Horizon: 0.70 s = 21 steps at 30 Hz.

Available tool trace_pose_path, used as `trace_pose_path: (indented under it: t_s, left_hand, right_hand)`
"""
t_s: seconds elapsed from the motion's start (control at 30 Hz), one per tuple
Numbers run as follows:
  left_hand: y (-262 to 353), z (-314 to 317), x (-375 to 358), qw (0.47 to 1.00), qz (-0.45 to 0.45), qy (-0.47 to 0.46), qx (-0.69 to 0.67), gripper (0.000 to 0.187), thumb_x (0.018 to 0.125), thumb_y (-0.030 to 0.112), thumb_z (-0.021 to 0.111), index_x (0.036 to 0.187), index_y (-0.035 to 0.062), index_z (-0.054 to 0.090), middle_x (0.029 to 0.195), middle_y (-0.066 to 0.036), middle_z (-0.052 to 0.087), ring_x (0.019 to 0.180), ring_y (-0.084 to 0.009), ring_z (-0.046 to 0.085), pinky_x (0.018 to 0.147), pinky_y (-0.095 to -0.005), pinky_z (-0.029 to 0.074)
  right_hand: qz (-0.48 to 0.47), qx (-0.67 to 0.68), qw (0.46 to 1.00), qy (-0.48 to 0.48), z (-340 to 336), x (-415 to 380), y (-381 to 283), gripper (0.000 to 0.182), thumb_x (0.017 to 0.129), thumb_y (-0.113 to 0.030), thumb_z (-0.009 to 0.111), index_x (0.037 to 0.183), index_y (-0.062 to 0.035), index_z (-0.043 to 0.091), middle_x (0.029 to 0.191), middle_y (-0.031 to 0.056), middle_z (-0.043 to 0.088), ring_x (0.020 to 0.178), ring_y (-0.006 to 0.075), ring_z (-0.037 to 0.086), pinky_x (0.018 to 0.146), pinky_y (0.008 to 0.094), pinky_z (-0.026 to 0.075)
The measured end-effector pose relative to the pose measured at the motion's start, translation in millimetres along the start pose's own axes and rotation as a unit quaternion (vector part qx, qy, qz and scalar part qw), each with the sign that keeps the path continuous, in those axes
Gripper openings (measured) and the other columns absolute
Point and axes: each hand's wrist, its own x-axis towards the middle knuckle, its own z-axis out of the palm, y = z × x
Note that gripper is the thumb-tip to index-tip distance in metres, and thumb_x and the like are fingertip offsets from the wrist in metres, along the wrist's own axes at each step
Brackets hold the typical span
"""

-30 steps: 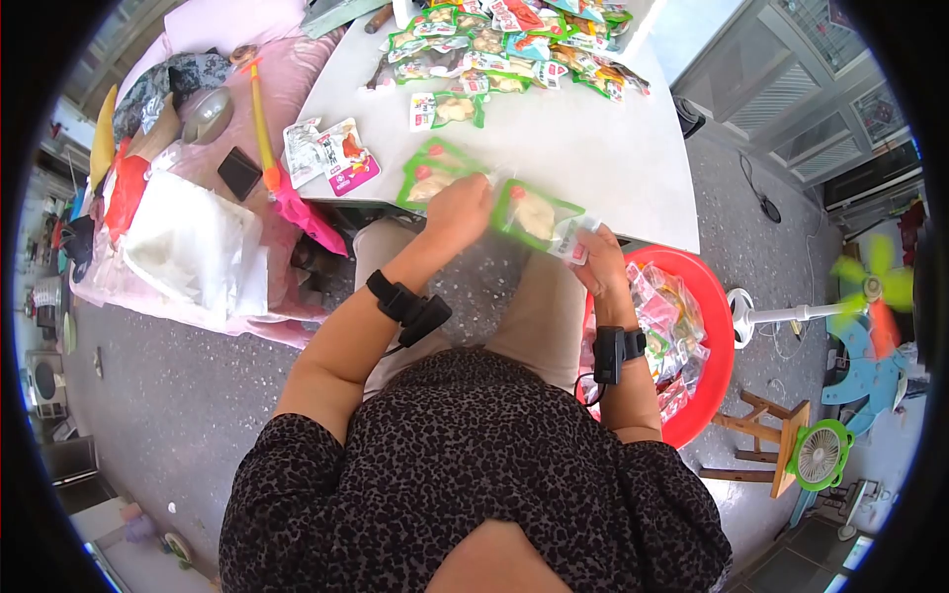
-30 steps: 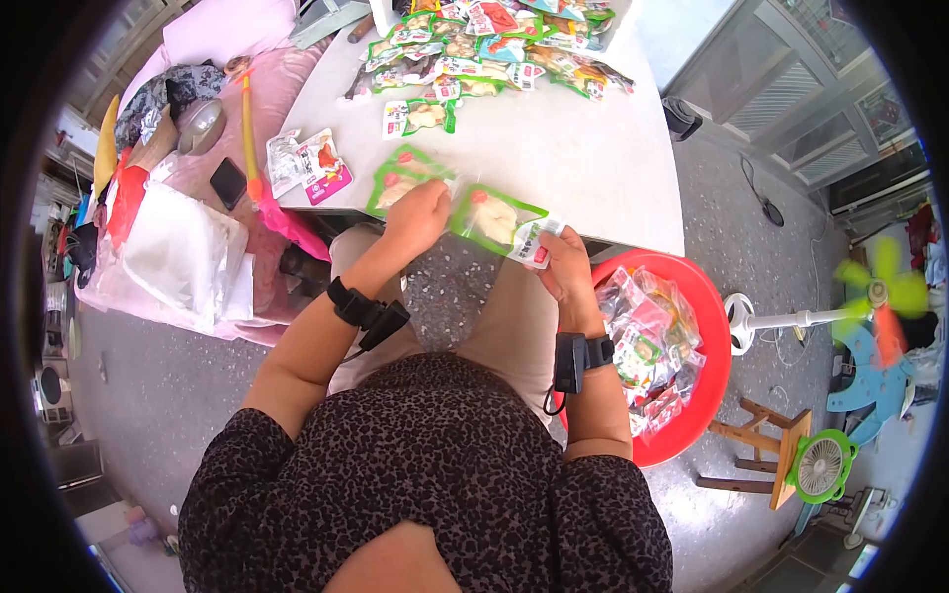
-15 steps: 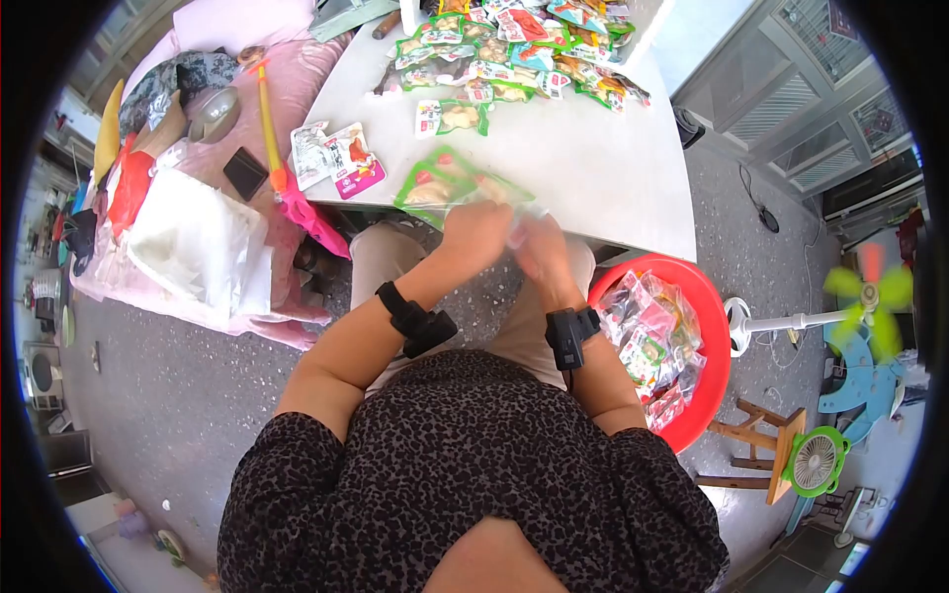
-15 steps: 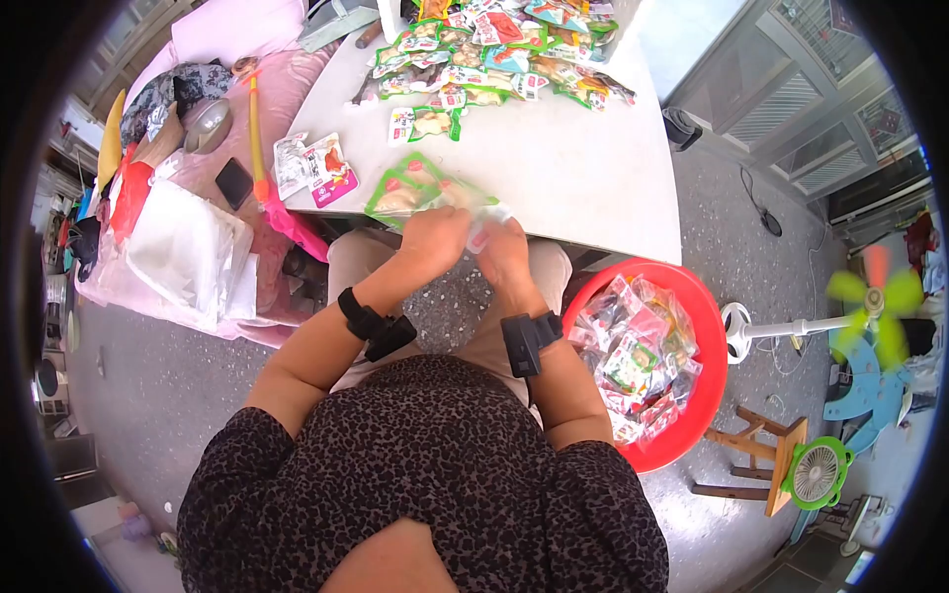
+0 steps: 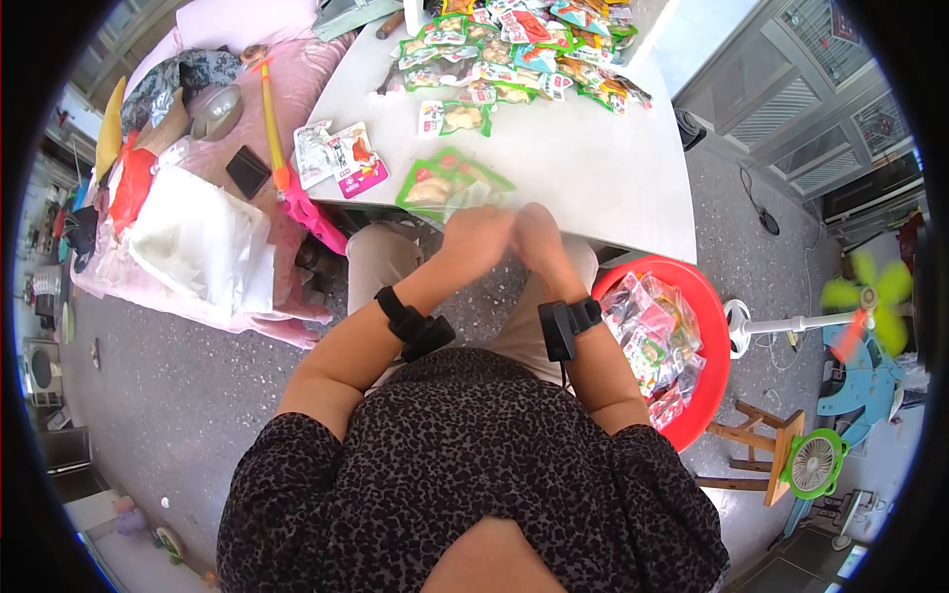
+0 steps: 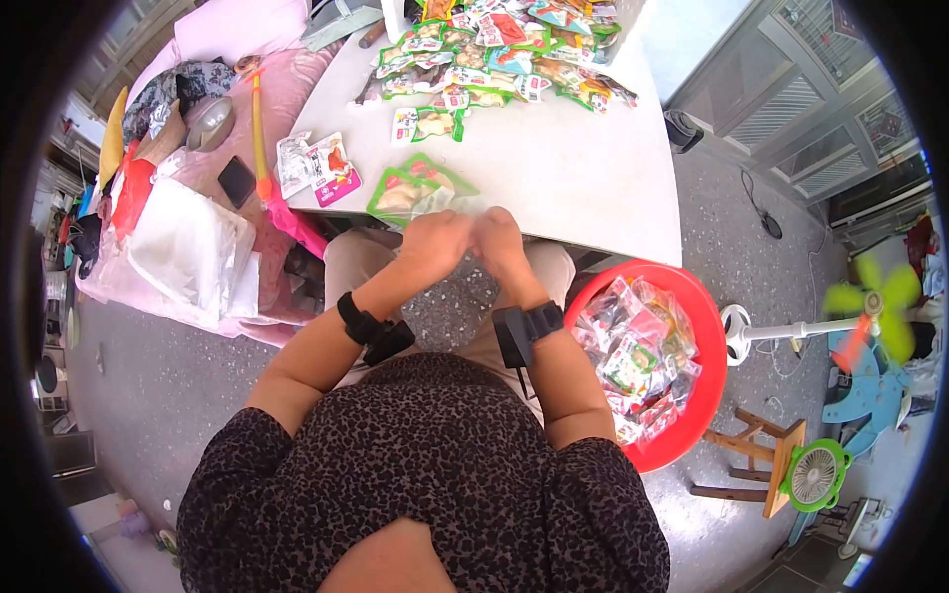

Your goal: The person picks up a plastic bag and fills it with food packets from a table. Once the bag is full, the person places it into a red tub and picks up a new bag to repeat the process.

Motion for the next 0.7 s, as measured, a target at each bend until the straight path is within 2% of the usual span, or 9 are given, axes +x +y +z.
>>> trace_pose_path:
  t_s: [0.13, 0.17, 0.2, 0.23, 0.3, 0.37, 0.47, 0.6, 0.7]
  left_hand:
    - [1.0, -1.6, 1.1, 1.000, -0.015, -0.001, 0.013, 0.006, 0.069, 0.013, 0.048, 0.068, 0.0068, 0.048, 0.061, -0.010, 0.050, 0.059, -0.0294, 0.052, 0.050, -0.0401, 0.041]
    - [1.3, -4.2, 1.1, 1.000, -0.018, 0.014, 0.007, 0.006, 0.069, 0.013, 0.048, 0.070, 0.0070, 0.049, 0.061, -0.010, 0.050, 0.059, -0.0295, 0.051, 0.050, -0.0402, 0.040]
    - [1.3, -6.2, 0.8, 0.999, -0.021, 0.029, 0.001, 0.006, 0.069, 0.012, 0.047, 0.071, 0.0073, 0.050, 0.061, -0.010, 0.050, 0.058, -0.0295, 0.051, 0.050, -0.0402, 0.040]
    - [0.6, -7.9, -0.5, 1.000, -0.020, 0.020, -0.002, 0.007, 0.069, 0.013, 0.048, 0.073, 0.0073, 0.051, 0.063, -0.010, 0.050, 0.060, -0.0293, 0.051, 0.051, -0.0399, 0.040]
    - [-1.0, -11.2, -5.3, 1.000, -0.017, 0.002, -0.007, 0.010, 0.069, 0.013, 0.048, 0.077, 0.0075, 0.052, 0.065, -0.009, 0.051, 0.063, -0.0288, 0.052, 0.054, -0.0393, 0.041]
    - [-3.1, -9.9, -11.6, 1.000, -0.012, 0.017, -0.013, 0.018, 0.067, 0.017, 0.052, 0.083, 0.0082, 0.053, 0.071, -0.008, 0.051, 0.069, -0.0271, 0.051, 0.059, -0.0389, 0.040]
    - [-2.9, -19.1, -21.6, 0.998, 0.014, 0.054, -0.015, 0.032, 0.061, 0.023, 0.059, 0.089, 0.0091, 0.054, 0.083, -0.008, 0.050, 0.082, -0.0258, 0.049, 0.070, -0.0387, 0.038]
    - [-12.2, -20.9, -40.1, 0.993, 0.067, 0.062, 0.071, 0.045, 0.052, 0.026, 0.066, 0.093, 0.0094, 0.053, 0.098, -0.009, 0.047, 0.096, -0.0276, 0.044, 0.081, -0.0404, 0.033]
    - [-25.0, -10.5, -46.5, 0.986, 0.089, 0.084, 0.110, 0.041, 0.054, 0.021, 0.065, 0.091, 0.0089, 0.054, 0.103, -0.011, 0.045, 0.101, -0.0292, 0.042, 0.083, -0.0420, 0.033]
  right_hand:
    - [0.025, 0.217, 0.976, 0.016, 19.9, 11.3, 7.8, 0.010, 0.075, -0.009, 0.047, 0.078, 0.0002, 0.050, 0.069, 0.0105, 0.053, 0.069, 0.0214, 0.051, 0.062, 0.0313, 0.041]
    - [-0.118, -0.032, 0.992, -0.037, 16.9, 14.3, 8.4, 0.009, 0.075, -0.007, 0.045, 0.080, 0.0004, 0.050, 0.071, 0.0103, 0.053, 0.070, 0.0202, 0.051, 0.060, 0.0304, 0.041]
    - [-0.251, -0.278, 0.923, -0.087, 10.6, 17.8, 9.5, 0.010, 0.076, -0.004, 0.043, 0.081, 0.0006, 0.050, 0.074, 0.0101, 0.053, 0.070, 0.0191, 0.051, 0.059, 0.0295, 0.042]
    - [-0.363, -0.500, 0.775, -0.130, 7.5, 20.5, 11.9, 0.011, 0.076, -0.002, 0.042, 0.083, 0.0009, 0.050, 0.077, 0.0099, 0.053, 0.071, 0.0179, 0.051, 0.057, 0.0286, 0.042]
    - [-0.275, -0.132, 0.933, -0.191, 16.8, 21.5, 24.2, 0.012, 0.075, -0.004, 0.045, 0.085, 0.0005, 0.051, 0.081, 0.0094, 0.054, 0.073, 0.0192, 0.051, 0.059, 0.0284, 0.042]
    - [-0.209, -0.005, 0.953, -0.219, 15.2, 16.8, 28.0, 0.014, 0.075, -0.006, 0.047, 0.087, -0.0001, 0.052, 0.083, 0.0090, 0.054, 0.074, 0.0193, 0.052, 0.060, 0.0278, 0.043]
    - [-0.195, -0.093, 0.948, -0.234, -0.9, -6.1, -14.2, 0.015, 0.076, -0.009, 0.050, 0.089, -0.0013, 0.051, 0.084, 0.0089, 0.054, 0.076, 0.0181, 0.053, 0.060, 0.0269, 0.043]
    - [-0.135, 0.046, 0.970, -0.197, -21.3, -7.4, -1.0, 0.015, 0.076, -0.010, 0.052, 0.089, -0.0024, 0.049, 0.082, 0.0093, 0.055, 0.071, 0.0172, 0.055, 0.057, 0.0267, 0.044]
    - [0.053, 0.213, 0.969, -0.111, -25.6, -11.9, -14.5, 0.015, 0.076, -0.010, 0.052, 0.089, -0.0032, 0.047, 0.080, 0.0086, 0.056, 0.067, 0.0182, 0.056, 0.054, 0.0267, 0.043]
